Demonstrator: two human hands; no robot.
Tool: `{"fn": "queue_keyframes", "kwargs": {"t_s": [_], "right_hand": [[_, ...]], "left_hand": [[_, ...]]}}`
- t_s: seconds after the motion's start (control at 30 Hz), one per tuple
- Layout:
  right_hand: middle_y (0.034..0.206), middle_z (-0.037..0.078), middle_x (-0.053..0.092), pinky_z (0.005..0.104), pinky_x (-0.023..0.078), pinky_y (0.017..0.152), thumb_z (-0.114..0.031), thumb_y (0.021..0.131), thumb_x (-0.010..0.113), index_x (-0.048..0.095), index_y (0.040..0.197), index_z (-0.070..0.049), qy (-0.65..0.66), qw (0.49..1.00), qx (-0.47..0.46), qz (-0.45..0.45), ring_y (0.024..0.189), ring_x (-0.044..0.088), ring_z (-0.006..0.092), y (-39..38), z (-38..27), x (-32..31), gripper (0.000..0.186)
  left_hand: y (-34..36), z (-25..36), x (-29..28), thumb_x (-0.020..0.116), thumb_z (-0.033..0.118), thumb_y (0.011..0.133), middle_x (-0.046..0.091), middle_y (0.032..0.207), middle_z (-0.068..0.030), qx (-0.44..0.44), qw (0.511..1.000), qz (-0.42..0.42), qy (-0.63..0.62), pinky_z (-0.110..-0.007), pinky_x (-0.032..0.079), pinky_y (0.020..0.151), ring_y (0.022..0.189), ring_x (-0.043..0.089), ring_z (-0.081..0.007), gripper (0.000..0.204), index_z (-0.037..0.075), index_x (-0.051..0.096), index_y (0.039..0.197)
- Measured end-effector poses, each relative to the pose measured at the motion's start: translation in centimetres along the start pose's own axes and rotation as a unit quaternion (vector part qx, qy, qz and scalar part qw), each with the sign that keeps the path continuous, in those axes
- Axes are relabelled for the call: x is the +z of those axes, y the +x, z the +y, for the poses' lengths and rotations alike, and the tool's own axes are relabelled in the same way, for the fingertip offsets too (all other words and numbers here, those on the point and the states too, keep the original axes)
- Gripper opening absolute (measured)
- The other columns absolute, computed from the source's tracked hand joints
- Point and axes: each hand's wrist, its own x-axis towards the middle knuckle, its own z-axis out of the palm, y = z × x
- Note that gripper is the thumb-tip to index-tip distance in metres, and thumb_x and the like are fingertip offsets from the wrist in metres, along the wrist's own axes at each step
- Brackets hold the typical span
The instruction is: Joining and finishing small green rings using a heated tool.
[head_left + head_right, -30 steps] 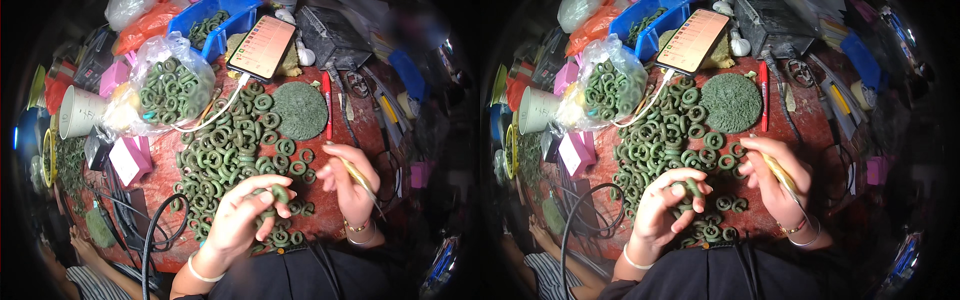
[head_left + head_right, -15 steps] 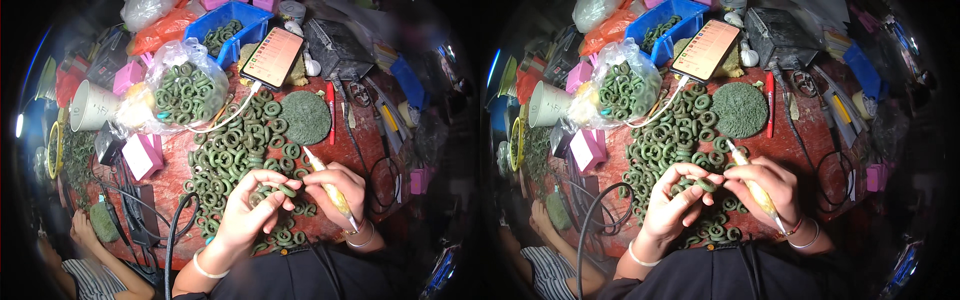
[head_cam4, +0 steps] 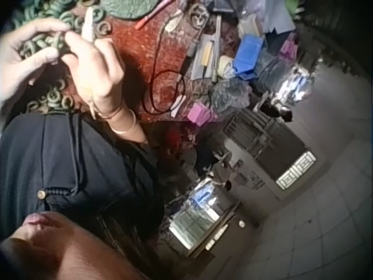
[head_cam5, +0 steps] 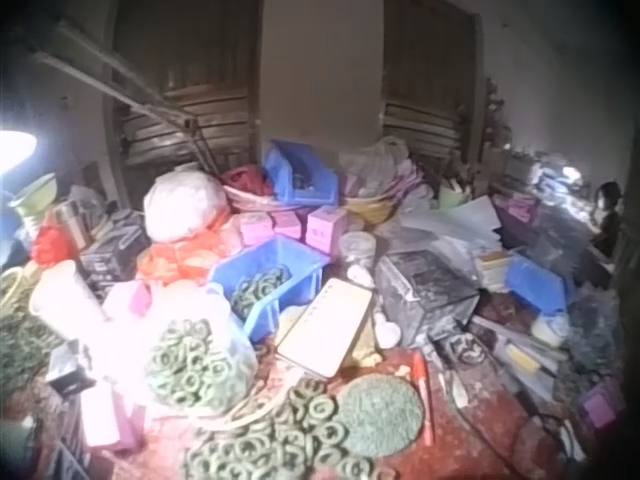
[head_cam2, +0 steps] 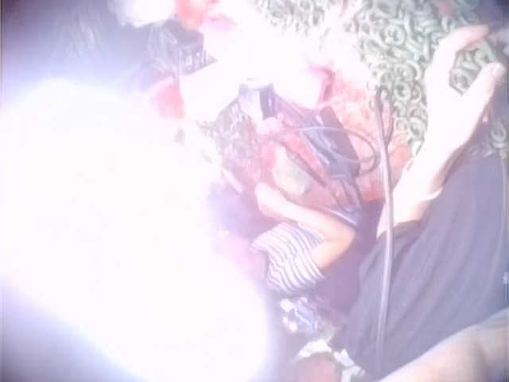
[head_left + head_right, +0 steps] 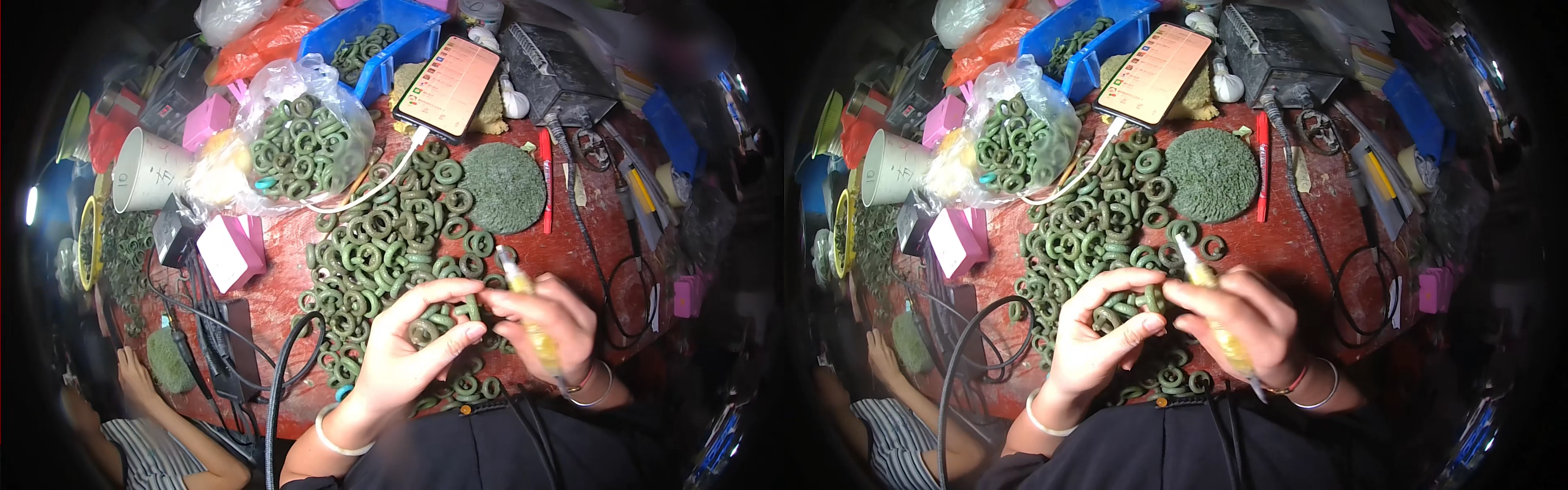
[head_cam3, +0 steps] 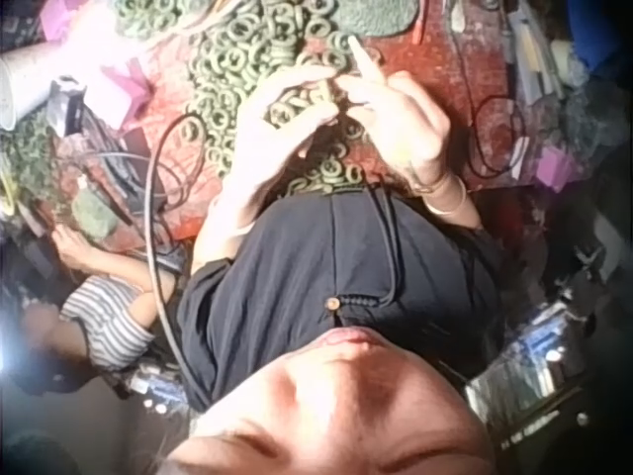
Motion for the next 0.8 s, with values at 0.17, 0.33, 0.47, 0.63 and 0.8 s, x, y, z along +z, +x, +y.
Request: {"fn": "queue_keyframes", "kwargs": {"t_s": [0.17, 0.33, 0.47, 0.63, 0.8], "right_hand": [[0.092, 0.011, 0.068, 0.0306, 0.052, 0.062, -0.033, 0.091, 0.067, 0.066, 0.114, 0.003, 0.133, 0.989, -0.057, -0.023, 0.071, 0.063, 0.0207, 0.3, 0.2, -1.9, 0.042], [0.090, 0.009, 0.067, 0.0320, 0.053, 0.062, -0.003, 0.076, 0.080, 0.069, 0.107, 0.001, 0.130, 0.991, -0.021, -0.033, 0.071, 0.063, 0.0210, 0.0, -0.2, -0.7, 0.033], [0.091, 0.010, 0.068, 0.0309, 0.054, 0.062, -0.004, 0.078, 0.078, 0.069, 0.106, 0.001, 0.077, 0.997, -0.026, -0.007, 0.072, 0.064, 0.0209, 0.2, 0.1, -0.8, 0.030], [0.089, 0.012, 0.070, 0.0301, 0.054, 0.063, -0.002, 0.079, 0.077, 0.070, 0.103, 0.004, 0.208, 0.978, 0.007, -0.006, 0.072, 0.066, 0.0206, 0.2, 0.4, -1.0, 0.026], [0.089, 0.013, 0.070, 0.0289, 0.054, 0.062, -0.002, 0.079, 0.077, 0.070, 0.103, 0.005, 0.268, 0.963, 0.005, -0.006, 0.072, 0.066, 0.0198, 0.0, 0.5, -1.0, 0.026]], "left_hand": [[0.0, 0.1, 0.3, 0.067, -0.003, 0.088, 0.067, 0.113, -0.0106, 0.067, 0.993, 0.026, 0.092, -0.015, 0.039, 0.047, 0.056, 0.052, -0.0024, 0.035, 0.001, 0.060, 0.122], [0.6, -1.2, -0.8, 0.065, -0.004, 0.087, 0.067, 0.113, -0.0105, 0.218, 0.953, 0.022, 0.211, -0.016, 0.039, 0.048, 0.060, 0.055, -0.0031, 0.036, 0.001, 0.061, 0.122], [0.0, -0.2, -0.3, 0.063, -0.004, 0.088, 0.067, 0.113, -0.0136, 0.076, 0.994, 0.009, 0.082, -0.016, 0.042, 0.047, 0.075, 0.061, -0.0061, 0.038, -0.001, 0.058, 0.126], [0.1, 0.4, 0.0, 0.060, 0.002, 0.093, 0.065, 0.117, -0.0204, -0.047, 0.990, -0.039, -0.128, -0.014, 0.039, 0.043, 0.073, 0.061, -0.0074, 0.041, -0.006, 0.051, 0.132], [0.1, 0.4, -0.4, 0.059, 0.004, 0.094, 0.067, 0.094, -0.0148, -0.083, 0.985, -0.063, -0.141, -0.015, 0.032, 0.040, 0.049, 0.045, -0.0036, 0.043, -0.005, 0.049, 0.135]]}}
